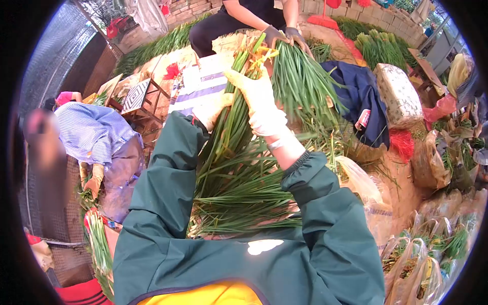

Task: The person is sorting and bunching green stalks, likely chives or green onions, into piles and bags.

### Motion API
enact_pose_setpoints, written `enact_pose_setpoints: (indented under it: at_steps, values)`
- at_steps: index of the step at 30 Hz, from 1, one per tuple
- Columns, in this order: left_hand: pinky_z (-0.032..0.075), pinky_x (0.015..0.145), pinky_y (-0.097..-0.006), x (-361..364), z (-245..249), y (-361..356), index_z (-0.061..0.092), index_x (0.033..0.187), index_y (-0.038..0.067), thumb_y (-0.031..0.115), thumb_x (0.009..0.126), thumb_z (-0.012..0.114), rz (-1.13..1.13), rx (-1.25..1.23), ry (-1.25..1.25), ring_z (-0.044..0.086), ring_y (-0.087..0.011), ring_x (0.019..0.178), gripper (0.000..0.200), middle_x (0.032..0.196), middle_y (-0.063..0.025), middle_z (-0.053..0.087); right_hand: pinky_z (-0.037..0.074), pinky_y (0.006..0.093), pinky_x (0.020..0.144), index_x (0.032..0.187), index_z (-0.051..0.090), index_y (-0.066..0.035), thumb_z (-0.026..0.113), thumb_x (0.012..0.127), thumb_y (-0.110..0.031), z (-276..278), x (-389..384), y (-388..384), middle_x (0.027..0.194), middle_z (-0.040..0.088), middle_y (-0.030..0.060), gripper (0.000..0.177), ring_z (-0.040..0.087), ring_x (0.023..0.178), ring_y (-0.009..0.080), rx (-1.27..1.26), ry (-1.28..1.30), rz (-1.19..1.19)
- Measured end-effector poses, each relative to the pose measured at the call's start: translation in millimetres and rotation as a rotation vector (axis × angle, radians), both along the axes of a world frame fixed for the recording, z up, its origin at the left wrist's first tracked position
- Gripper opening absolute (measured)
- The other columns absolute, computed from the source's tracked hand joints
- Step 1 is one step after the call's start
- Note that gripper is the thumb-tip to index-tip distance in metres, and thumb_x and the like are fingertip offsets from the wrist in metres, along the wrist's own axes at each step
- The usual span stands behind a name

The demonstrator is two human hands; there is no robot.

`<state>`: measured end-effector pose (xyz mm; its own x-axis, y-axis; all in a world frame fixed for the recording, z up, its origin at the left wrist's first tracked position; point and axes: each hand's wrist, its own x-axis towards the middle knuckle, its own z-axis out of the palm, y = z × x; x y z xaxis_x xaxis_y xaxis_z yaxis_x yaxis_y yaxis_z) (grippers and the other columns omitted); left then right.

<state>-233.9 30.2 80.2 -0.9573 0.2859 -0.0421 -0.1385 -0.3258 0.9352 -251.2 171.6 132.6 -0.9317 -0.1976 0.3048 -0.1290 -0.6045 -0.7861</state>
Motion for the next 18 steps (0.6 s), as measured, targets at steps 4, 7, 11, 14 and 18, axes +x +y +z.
enact_pose_setpoints:
  at_steps: [4,7,11,14,18]
  values:
    - [0.052,0.068,-0.0293,22,51,27,0.051,0.118,0.005,0.025,0.086,0.06,-0.088,-0.234,0.075,0.061,-0.0144,0.081,0.039,0.099,-0.0064,0.062,0.053,0.0303,0.069,0.116,0.054,-0.007,0.066,0.082,-0.015,6,1,29,0.103,0.058,0.0049,0.037,0.06,0.085,0.0157,0.019,-0.274,0.308]
    - [0.051,0.069,-0.0282,23,43,27,0.052,0.119,0.005,0.027,0.087,0.059,-0.103,-0.195,-0.05,0.061,-0.0129,0.078,0.039,0.094,-0.0053,0.064,0.05,0.0335,0.084,0.113,0.056,-0.004,0.065,0.081,-0.026,5,11,44,0.11,0.059,0.0122,0.04,0.059,0.097,0.021,0.067,-0.209,0.299]
    - [0.045,0.088,-0.0314,46,49,5,0.048,0.128,0.005,0.038,0.084,0.063,-0.187,-0.289,-0.172,0.055,-0.0142,0.102,0.056,0.117,-0.0103,0.059,0.051,0.0354,0.083,0.107,0.059,-0.007,0.066,0.082,-0.026,26,-8,68,0.102,0.064,0.0108,0.033,0.063,0.09,0.0206,-0.028,-0.224,0.235]
    - [0.041,0.093,-0.0319,77,53,-15,0.042,0.132,0.005,0.038,0.084,0.062,-0.249,-0.269,-0.074,0.05,-0.0164,0.109,0.061,0.124,-0.0108,0.053,0.051,0.0394,0.086,0.103,0.06,-0.005,0.068,0.081,-0.023,70,-5,94,0.098,0.065,0.0111,0.03,0.062,0.095,0.0241,-0.105,-0.172,0.158]
    - [0.036,0.099,-0.0325,116,81,-21,0.035,0.137,0.004,0.039,0.085,0.062,-0.441,-0.162,0.4,0.044,-0.0194,0.118,0.068,0.133,-0.0115,0.045,0.049,0.0425,0.09,0.104,0.058,-0.001,0.068,0.08,-0.018,97,-21,124,0.102,0.063,0.012,0.031,0.06,0.1,0.0303,-0.188,-0.065,0.055]
